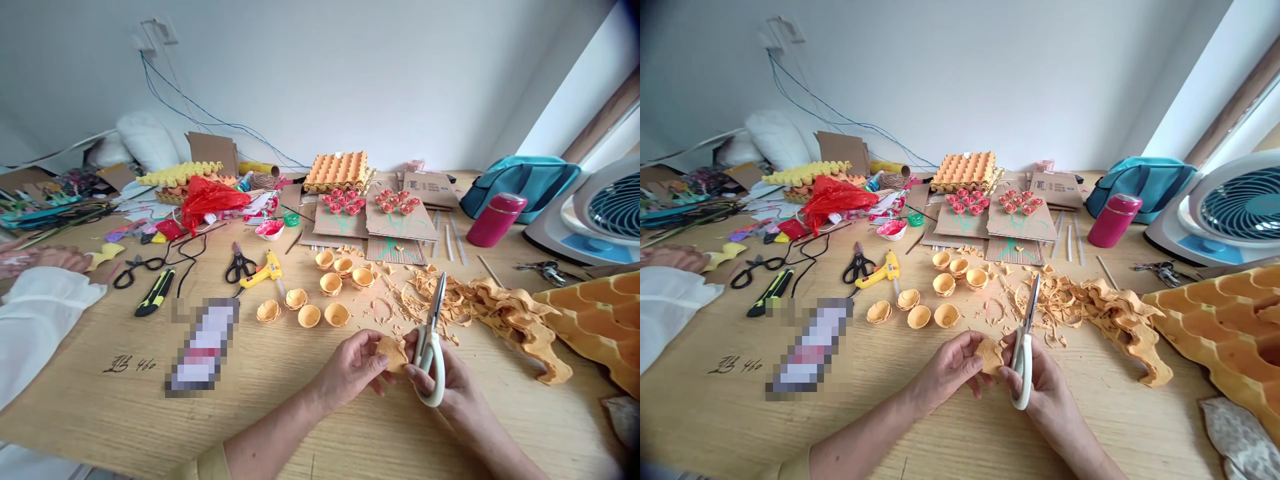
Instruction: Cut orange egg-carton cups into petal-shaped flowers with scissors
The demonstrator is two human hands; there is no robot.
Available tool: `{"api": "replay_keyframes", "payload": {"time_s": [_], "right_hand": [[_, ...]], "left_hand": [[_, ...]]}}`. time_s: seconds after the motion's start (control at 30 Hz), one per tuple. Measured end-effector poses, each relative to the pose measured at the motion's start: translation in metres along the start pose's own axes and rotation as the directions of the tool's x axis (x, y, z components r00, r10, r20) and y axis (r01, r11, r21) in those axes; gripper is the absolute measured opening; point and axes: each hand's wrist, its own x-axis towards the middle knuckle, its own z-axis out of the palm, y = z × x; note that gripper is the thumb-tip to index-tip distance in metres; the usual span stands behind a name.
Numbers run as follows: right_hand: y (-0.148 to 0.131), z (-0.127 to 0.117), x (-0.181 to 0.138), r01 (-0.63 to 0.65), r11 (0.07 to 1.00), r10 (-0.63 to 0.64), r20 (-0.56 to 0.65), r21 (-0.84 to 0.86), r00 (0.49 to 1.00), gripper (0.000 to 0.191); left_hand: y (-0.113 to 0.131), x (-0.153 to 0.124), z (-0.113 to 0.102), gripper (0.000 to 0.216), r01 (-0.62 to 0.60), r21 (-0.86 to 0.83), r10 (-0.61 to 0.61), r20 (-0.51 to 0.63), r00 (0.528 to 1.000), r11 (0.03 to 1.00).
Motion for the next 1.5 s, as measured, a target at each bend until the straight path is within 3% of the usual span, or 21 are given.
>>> {"api": "replay_keyframes", "payload": {"time_s": [0.37,0.7,0.97,1.2,1.5], "right_hand": [[-0.011,0.002,-0.001,0.053,0.994,-0.049,0.043,-0.094,0.998,0.034],[-0.021,-0.003,-0.001,0.045,0.980,-0.024,0.111,-0.192,0.994,0.036],[-0.025,-0.002,-0.006,0.138,0.839,-0.023,0.219,-0.527,0.975,0.022],[-0.023,-0.004,-0.006,0.252,0.742,-0.101,0.269,-0.621,0.958,0.026],[-0.026,-0.002,-0.006,0.314,0.650,-0.091,0.340,-0.692,0.936,0.023]], "left_hand": [[0.001,0.000,-0.006,0.047,-0.056,0.054,0.057,-0.023,0.998,0.997],[0.014,-0.001,-0.009,0.050,-0.001,-0.130,-0.011,-0.091,0.996,0.992],[0.018,-0.001,-0.013,0.050,-0.111,-0.061,0.098,-0.186,0.978,0.992],[0.022,-0.002,-0.014,0.045,-0.202,0.007,0.198,-0.253,0.947,0.979],[0.024,-0.002,-0.015,0.045,-0.256,0.047,0.259,-0.294,0.920,0.965]]}}
